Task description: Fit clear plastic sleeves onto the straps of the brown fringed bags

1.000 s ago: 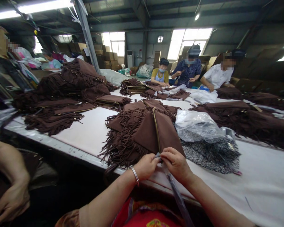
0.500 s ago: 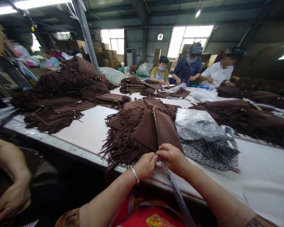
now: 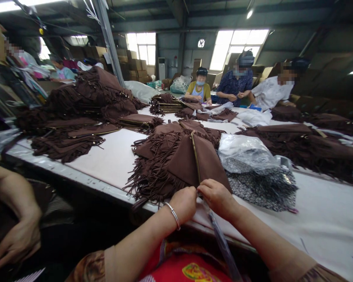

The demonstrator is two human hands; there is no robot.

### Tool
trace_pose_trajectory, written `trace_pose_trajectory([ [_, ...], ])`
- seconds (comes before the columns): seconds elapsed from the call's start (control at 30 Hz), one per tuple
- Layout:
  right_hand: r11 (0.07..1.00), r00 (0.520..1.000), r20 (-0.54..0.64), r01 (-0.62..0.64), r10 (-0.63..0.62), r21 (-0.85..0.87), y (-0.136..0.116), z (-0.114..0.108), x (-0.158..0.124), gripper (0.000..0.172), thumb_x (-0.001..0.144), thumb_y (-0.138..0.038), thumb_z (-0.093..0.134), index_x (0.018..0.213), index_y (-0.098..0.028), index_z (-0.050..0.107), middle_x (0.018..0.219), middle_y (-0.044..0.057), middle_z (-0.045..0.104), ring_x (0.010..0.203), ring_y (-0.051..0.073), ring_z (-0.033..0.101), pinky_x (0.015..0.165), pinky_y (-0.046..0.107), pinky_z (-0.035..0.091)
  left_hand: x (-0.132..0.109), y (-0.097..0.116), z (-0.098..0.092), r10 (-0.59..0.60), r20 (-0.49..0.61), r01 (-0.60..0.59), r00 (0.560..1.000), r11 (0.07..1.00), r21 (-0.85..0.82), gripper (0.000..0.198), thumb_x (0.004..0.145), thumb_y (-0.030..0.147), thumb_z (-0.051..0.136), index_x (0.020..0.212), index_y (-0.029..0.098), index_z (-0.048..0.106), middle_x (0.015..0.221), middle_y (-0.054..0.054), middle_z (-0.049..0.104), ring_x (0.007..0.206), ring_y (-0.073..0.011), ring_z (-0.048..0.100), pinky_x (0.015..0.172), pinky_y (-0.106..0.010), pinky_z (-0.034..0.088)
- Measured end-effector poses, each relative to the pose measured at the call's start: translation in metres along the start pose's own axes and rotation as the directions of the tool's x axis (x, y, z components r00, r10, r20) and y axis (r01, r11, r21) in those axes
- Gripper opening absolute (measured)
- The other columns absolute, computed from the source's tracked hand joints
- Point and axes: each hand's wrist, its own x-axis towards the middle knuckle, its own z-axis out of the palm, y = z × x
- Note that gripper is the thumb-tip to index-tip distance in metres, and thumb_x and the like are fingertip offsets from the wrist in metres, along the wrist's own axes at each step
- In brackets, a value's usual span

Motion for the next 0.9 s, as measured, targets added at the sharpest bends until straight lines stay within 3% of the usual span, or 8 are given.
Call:
trace_pose_trajectory([
  [0.23,0.995,0.997,0.022,0.075,-0.074,-0.068,-0.001,0.002,-0.007,0.015,0.088,-0.013,0.052,0.092,-0.018,0.066,0.082,0.006,0.061,0.080,0.019,0.052,0.077,0.032,0.045,0.003,0.000,-0.008,0.006,0.126,0.031,0.992,0.957,-0.288,0.025,0.087,0.031,0.047,0.066,0.020,0.056,0.070,-0.004,0.058,0.069,-0.0187,0.051,0.073,-0.030,0.037],
  [0.33,0.995,0.994,0.052,0.100,-0.099,-0.014,0.000,-0.002,-0.008,0.017,0.089,-0.012,0.050,0.092,-0.018,0.066,0.085,0.007,0.062,0.080,0.019,0.052,0.076,0.031,0.045,0.002,0.003,-0.008,-0.049,0.182,0.115,0.982,0.923,-0.368,0.027,0.086,0.034,0.045,0.067,0.019,0.057,0.066,-0.002,0.056,0.065,-0.0164,0.049,0.065,-0.028,0.037],
  [0.43,0.989,0.989,0.047,0.142,-0.143,0.039,0.004,-0.007,-0.010,0.022,0.089,-0.010,0.046,0.095,-0.018,0.065,0.090,0.007,0.062,0.082,0.018,0.053,0.076,0.031,0.047,0.001,0.006,-0.008,-0.113,0.295,0.242,0.949,0.859,-0.452,0.032,0.086,0.042,0.039,0.073,0.018,0.057,0.053,0.005,0.040,0.046,-0.0111,0.034,0.049,-0.025,0.029],
  [0.5,0.985,0.986,0.018,0.165,-0.166,0.058,0.006,-0.009,-0.011,0.023,0.089,-0.009,0.045,0.098,-0.018,0.065,0.092,0.008,0.063,0.084,0.018,0.054,0.077,0.031,0.048,0.001,0.006,-0.009,-0.136,0.436,0.389,0.890,0.727,-0.566,0.036,0.085,0.050,0.039,0.077,0.018,0.055,0.051,0.010,0.025,0.040,-0.0078,0.019,0.043,-0.022,0.019],
  [0.57,0.982,0.984,-0.014,0.180,-0.179,0.063,0.008,-0.009,-0.013,0.024,0.090,-0.010,0.044,0.101,-0.017,0.064,0.094,0.009,0.063,0.083,0.018,0.055,0.076,0.031,0.049,0.001,0.004,-0.011,-0.095,0.580,0.545,0.809,0.492,-0.679,0.042,0.081,0.058,0.045,0.079,0.018,0.054,0.052,0.012,0.017,0.041,-0.0058,0.010,0.042,-0.021,0.011],
  [0.63,0.981,0.982,-0.041,0.187,-0.185,0.059,0.009,-0.008,-0.014,0.024,0.090,-0.011,0.044,0.105,-0.016,0.063,0.095,0.010,0.064,0.084,0.019,0.055,0.076,0.033,0.050,0.002,0.002,-0.011,-0.035,0.644,0.626,0.764,0.280,-0.728,0.044,0.078,0.060,0.052,0.080,0.016,0.055,0.053,0.012,0.016,0.042,-0.0046,0.007,0.042,-0.020,0.006],
  [0.8,0.980,0.984,-0.025,0.177,-0.176,0.090,0.002,-0.011,-0.020,0.029,0.089,-0.011,0.045,0.112,-0.017,0.061,0.103,0.012,0.062,0.094,0.022,0.056,0.081,0.037,0.051,-0.001,-0.005,-0.004,0.001,0.598,0.591,0.801,0.148,-0.793,0.035,0.079,0.049,0.062,0.082,0.015,0.055,0.052,0.013,0.019,0.042,-0.0031,0.007,0.040,-0.019,0.005],
  [0.9,0.979,0.988,-0.014,0.156,-0.156,0.133,-0.002,-0.013,-0.023,0.032,0.087,-0.011,0.047,0.115,-0.016,0.060,0.107,0.013,0.061,0.098,0.023,0.055,0.084,0.040,0.051,-0.003,-0.007,0.001,0.035,0.606,0.603,0.794,0.074,-0.794,0.029,0.082,0.042,0.061,0.082,0.014,0.054,0.051,0.012,0.019,0.042,-0.0029,0.008,0.040,-0.016,0.006],
])
